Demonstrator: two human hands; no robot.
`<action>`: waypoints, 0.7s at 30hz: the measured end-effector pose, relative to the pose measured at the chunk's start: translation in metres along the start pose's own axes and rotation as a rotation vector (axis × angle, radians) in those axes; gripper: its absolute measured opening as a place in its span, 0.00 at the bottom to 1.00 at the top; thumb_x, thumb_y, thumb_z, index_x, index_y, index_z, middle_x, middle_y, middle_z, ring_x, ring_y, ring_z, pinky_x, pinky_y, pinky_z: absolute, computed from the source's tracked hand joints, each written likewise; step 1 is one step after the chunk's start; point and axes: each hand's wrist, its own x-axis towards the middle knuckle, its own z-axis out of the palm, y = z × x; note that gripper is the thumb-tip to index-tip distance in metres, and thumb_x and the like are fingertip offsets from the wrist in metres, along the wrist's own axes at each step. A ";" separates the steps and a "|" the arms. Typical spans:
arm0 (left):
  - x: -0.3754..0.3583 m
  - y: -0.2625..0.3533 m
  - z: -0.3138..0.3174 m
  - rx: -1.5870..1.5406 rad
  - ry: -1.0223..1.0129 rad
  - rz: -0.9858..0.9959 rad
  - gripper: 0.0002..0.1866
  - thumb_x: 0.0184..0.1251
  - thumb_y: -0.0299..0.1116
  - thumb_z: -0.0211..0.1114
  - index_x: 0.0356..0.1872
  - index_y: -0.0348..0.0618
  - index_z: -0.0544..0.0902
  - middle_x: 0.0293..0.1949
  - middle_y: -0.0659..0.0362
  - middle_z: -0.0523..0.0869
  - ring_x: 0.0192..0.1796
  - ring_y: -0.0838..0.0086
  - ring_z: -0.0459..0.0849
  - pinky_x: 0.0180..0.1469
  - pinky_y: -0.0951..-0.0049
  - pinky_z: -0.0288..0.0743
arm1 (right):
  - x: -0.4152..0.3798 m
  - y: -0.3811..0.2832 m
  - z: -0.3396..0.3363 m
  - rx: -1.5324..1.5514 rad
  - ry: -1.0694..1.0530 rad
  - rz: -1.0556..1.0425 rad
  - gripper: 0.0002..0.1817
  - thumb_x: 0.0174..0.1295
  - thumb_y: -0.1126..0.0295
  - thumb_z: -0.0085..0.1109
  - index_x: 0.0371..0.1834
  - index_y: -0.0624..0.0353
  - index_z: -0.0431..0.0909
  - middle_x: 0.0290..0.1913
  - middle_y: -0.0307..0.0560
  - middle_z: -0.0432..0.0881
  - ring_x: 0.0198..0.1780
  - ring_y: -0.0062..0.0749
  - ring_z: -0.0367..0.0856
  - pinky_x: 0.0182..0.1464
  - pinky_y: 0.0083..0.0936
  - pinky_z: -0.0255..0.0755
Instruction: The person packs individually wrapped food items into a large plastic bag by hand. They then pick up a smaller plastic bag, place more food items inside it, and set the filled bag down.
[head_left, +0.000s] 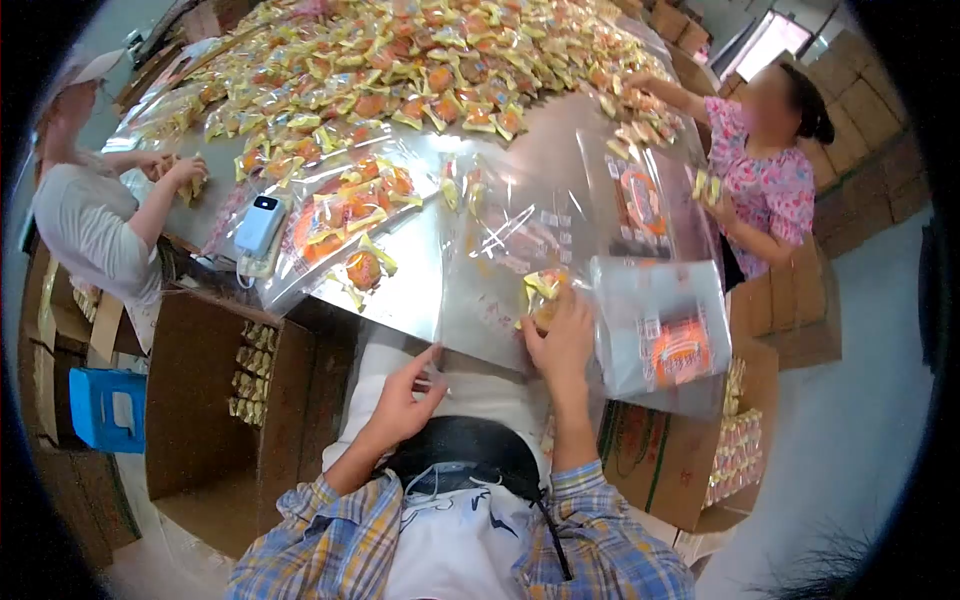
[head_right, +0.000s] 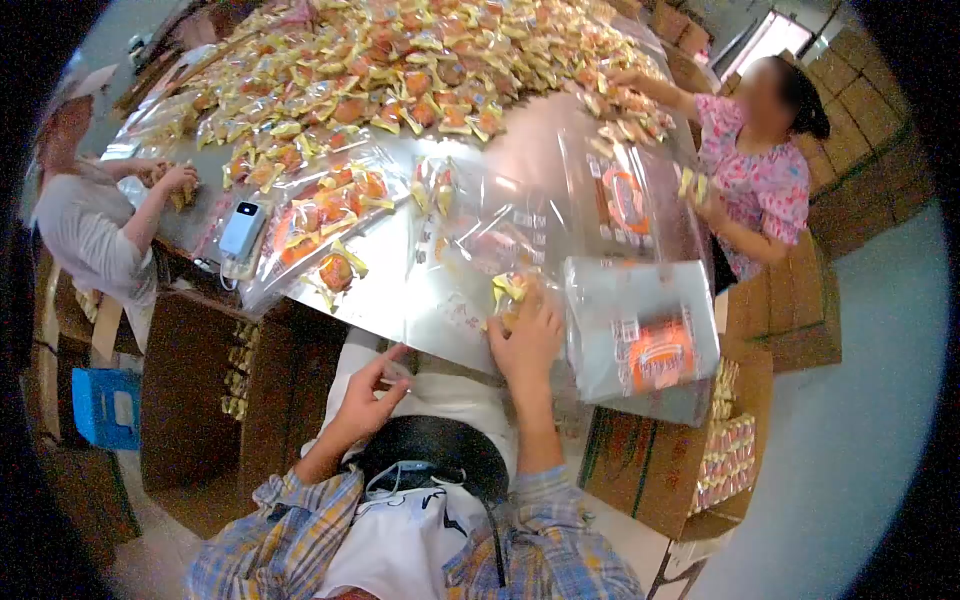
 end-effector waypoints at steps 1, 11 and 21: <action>-0.003 -0.001 0.003 -0.028 0.030 -0.007 0.30 0.73 0.28 0.68 0.75 0.37 0.73 0.52 0.52 0.89 0.44 0.76 0.88 0.45 0.74 0.84 | 0.003 0.000 0.001 0.039 -0.010 0.001 0.47 0.57 0.55 0.71 0.79 0.61 0.64 0.67 0.66 0.73 0.64 0.62 0.73 0.66 0.55 0.68; -0.027 0.010 0.014 -0.192 0.093 -0.221 0.17 0.82 0.34 0.62 0.62 0.33 0.83 0.50 0.52 0.92 0.45 0.73 0.90 0.38 0.71 0.88 | 0.016 -0.006 0.021 0.241 -0.042 -0.190 0.47 0.57 0.60 0.67 0.81 0.63 0.60 0.75 0.69 0.67 0.68 0.67 0.72 0.71 0.54 0.67; -0.023 0.016 0.008 0.131 0.147 -0.027 0.12 0.73 0.33 0.69 0.39 0.31 0.89 0.29 0.53 0.91 0.32 0.73 0.90 0.35 0.72 0.85 | 0.047 0.004 0.040 0.153 0.018 -0.021 0.39 0.58 0.64 0.65 0.77 0.56 0.68 0.72 0.66 0.73 0.71 0.64 0.72 0.74 0.54 0.66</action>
